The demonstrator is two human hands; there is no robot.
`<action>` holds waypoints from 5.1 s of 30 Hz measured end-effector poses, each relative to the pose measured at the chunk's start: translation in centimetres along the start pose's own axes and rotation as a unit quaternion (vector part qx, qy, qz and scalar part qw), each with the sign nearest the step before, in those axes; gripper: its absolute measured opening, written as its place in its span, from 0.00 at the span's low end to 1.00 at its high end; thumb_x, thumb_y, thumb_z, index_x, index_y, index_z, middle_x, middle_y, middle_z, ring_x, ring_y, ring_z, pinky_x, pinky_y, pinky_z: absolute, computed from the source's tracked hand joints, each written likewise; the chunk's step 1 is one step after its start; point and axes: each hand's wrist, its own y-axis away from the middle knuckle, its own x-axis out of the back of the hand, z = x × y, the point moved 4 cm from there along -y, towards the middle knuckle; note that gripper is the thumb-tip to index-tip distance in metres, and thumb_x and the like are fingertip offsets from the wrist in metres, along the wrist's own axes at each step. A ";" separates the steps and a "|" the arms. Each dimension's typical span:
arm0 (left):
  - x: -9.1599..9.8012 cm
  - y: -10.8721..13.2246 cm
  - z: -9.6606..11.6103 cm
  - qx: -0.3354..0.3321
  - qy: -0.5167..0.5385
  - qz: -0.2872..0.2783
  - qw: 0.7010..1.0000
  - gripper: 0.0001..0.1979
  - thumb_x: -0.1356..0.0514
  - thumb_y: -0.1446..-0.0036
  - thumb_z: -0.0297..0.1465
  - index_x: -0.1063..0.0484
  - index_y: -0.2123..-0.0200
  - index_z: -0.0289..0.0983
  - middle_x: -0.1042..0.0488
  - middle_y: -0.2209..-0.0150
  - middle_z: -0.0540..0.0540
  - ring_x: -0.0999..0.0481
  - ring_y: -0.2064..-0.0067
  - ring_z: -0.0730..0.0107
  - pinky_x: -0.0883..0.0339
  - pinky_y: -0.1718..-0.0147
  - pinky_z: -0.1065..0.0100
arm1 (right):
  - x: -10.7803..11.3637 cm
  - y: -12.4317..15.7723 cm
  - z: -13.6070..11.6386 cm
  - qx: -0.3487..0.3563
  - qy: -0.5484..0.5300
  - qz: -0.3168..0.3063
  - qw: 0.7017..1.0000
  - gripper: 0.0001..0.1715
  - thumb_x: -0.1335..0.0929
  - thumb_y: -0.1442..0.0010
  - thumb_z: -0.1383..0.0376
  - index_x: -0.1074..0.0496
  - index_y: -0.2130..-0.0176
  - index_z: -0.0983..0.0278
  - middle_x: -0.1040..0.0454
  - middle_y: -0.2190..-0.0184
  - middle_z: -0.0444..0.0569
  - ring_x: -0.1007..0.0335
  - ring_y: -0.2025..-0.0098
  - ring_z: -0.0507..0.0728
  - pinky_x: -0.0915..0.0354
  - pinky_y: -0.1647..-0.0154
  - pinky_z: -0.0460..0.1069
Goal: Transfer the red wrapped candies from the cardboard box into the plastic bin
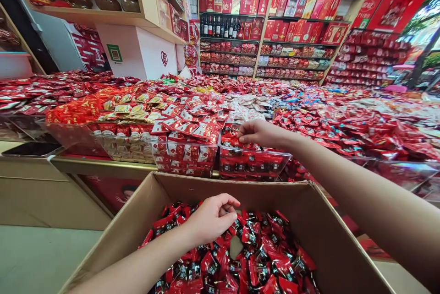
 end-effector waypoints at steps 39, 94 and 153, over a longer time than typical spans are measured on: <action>-0.7 2.3 -1.6 0.073 -0.405 -0.298 0.861 0.27 0.46 0.60 0.45 0.37 0.54 0.44 0.28 0.59 0.44 0.29 0.62 0.55 0.37 0.70 0.64 | -22.0 10.3 7.5 -0.127 0.293 -0.287 0.903 0.49 0.30 0.68 0.66 0.48 0.47 0.64 0.48 0.47 0.64 0.47 0.50 0.70 0.41 0.60 0.57; 0.7 -0.1 -2.0 0.019 -0.129 -0.105 0.986 0.18 0.47 0.54 0.35 0.35 0.57 0.38 0.27 0.68 0.47 0.30 0.69 0.68 0.39 0.71 0.71 | 1.3 2.0 -1.4 -0.009 0.088 0.112 0.990 0.11 0.39 0.50 0.63 0.31 0.69 0.66 0.31 0.76 0.45 0.41 0.75 0.50 0.44 0.74 0.45; 7.4 -9.1 15.3 -0.277 -0.328 0.091 0.898 0.32 0.48 0.59 0.19 0.49 0.48 0.39 0.40 0.49 0.45 0.39 0.50 0.67 0.44 0.54 0.68 | 1.4 2.9 -0.1 -0.089 0.139 -0.267 0.949 0.22 0.40 0.49 0.53 0.37 0.58 0.63 0.31 0.63 0.47 0.36 0.64 0.54 0.42 0.69 0.46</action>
